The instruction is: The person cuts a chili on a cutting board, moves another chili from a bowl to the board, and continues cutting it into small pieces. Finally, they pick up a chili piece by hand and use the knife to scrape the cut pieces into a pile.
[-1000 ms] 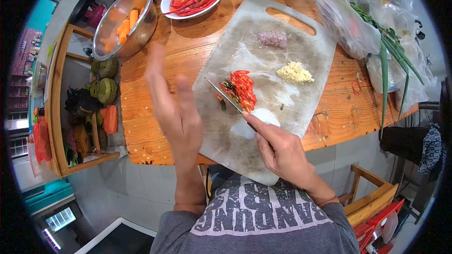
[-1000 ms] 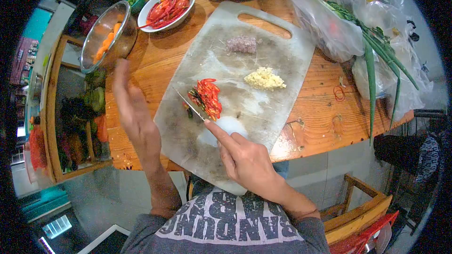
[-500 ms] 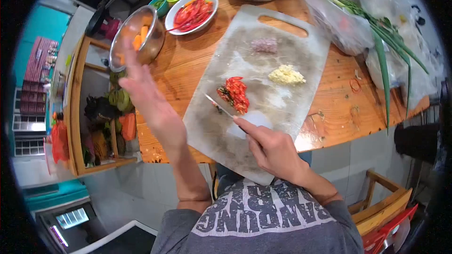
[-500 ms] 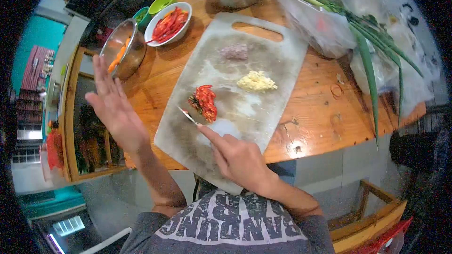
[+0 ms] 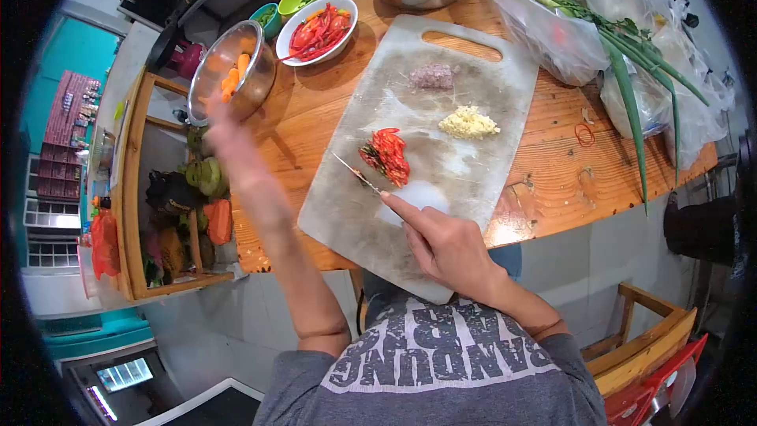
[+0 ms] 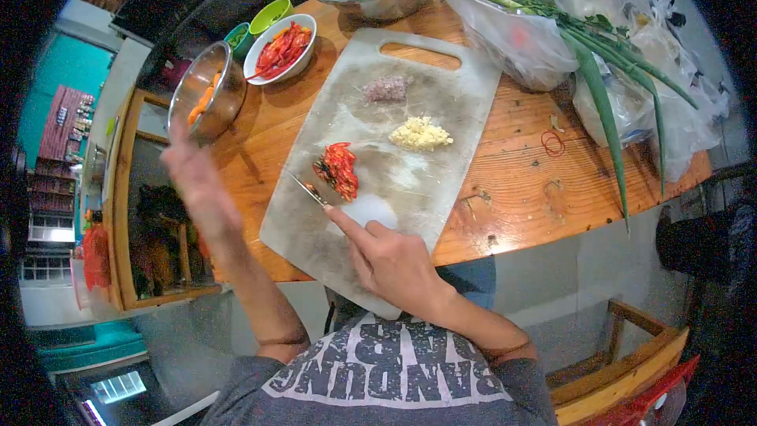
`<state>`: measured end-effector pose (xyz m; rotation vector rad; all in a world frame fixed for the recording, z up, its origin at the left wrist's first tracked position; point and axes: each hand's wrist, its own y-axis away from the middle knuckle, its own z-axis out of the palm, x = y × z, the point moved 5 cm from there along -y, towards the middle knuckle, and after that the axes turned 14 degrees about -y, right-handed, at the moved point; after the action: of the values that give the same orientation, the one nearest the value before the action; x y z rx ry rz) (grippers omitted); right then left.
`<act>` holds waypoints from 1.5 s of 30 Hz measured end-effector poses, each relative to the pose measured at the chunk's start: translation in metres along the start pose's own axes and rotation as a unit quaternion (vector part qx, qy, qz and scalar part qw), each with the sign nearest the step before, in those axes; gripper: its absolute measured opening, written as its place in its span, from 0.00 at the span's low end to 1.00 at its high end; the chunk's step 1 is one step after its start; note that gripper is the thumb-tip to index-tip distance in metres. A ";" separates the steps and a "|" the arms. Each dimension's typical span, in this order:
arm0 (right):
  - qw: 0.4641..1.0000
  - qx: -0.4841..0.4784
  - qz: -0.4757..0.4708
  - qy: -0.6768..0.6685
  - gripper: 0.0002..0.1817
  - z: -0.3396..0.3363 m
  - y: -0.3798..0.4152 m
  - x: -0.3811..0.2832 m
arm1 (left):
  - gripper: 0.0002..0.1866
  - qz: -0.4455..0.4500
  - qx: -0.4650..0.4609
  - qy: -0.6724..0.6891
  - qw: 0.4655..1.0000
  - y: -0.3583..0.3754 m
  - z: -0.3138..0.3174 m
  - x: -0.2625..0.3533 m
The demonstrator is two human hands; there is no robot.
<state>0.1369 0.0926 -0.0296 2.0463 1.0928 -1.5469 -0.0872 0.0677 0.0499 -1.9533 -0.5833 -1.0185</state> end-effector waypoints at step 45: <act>0.999 0.021 0.019 -0.022 0.31 -0.006 0.000 -0.008 | 0.08 -0.057 -0.177 -0.247 0.951 0.075 0.012 -0.039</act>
<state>0.1397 0.0939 -0.0198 2.0377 1.0082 -1.6013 -0.0507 0.0364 -0.0208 -2.5480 -0.8400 -0.7311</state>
